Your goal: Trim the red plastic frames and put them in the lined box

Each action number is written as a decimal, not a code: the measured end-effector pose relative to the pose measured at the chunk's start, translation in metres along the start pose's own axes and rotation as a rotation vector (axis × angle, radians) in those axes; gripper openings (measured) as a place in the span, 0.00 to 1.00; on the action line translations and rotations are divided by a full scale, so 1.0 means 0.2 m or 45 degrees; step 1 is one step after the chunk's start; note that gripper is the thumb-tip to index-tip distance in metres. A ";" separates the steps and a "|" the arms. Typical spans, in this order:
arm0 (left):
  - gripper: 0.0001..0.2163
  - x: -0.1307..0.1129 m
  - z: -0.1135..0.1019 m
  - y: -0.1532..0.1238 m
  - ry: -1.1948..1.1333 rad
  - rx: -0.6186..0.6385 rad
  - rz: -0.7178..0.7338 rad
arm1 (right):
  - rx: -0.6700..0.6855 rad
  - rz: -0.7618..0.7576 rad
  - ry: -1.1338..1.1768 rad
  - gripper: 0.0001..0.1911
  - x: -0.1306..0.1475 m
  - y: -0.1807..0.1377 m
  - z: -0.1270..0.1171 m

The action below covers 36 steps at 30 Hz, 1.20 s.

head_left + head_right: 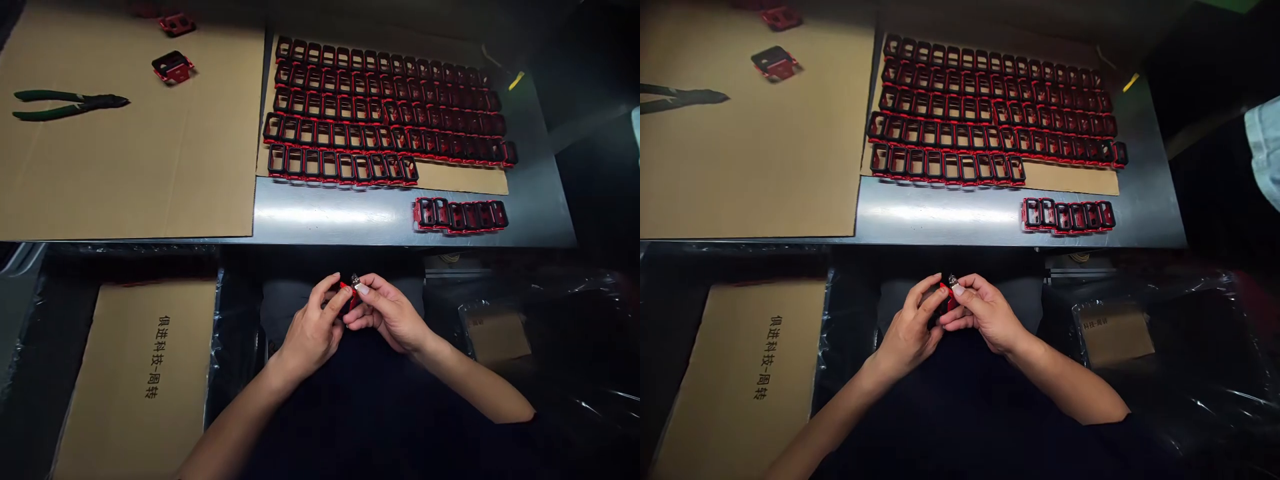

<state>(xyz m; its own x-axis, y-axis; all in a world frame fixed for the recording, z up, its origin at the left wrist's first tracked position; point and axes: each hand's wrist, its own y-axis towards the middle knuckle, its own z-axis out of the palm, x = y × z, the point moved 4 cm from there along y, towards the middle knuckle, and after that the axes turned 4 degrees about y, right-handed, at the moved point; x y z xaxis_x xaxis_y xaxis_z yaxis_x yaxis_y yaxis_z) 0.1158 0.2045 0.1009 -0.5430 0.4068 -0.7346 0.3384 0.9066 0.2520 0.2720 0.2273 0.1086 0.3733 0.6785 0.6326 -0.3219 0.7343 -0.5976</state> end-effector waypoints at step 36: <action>0.38 -0.10 -0.07 -0.06 -0.524 0.197 -0.200 | 0.442 -0.917 -1.545 0.08 0.20 -0.32 0.05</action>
<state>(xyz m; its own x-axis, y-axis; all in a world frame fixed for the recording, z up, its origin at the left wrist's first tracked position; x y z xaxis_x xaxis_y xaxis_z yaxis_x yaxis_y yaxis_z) 0.1122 0.1873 0.1221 -0.2576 0.1595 -0.9530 0.4042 0.9136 0.0436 0.2988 0.2075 0.1762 -0.3527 -0.3631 0.8624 -0.6423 0.7642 0.0590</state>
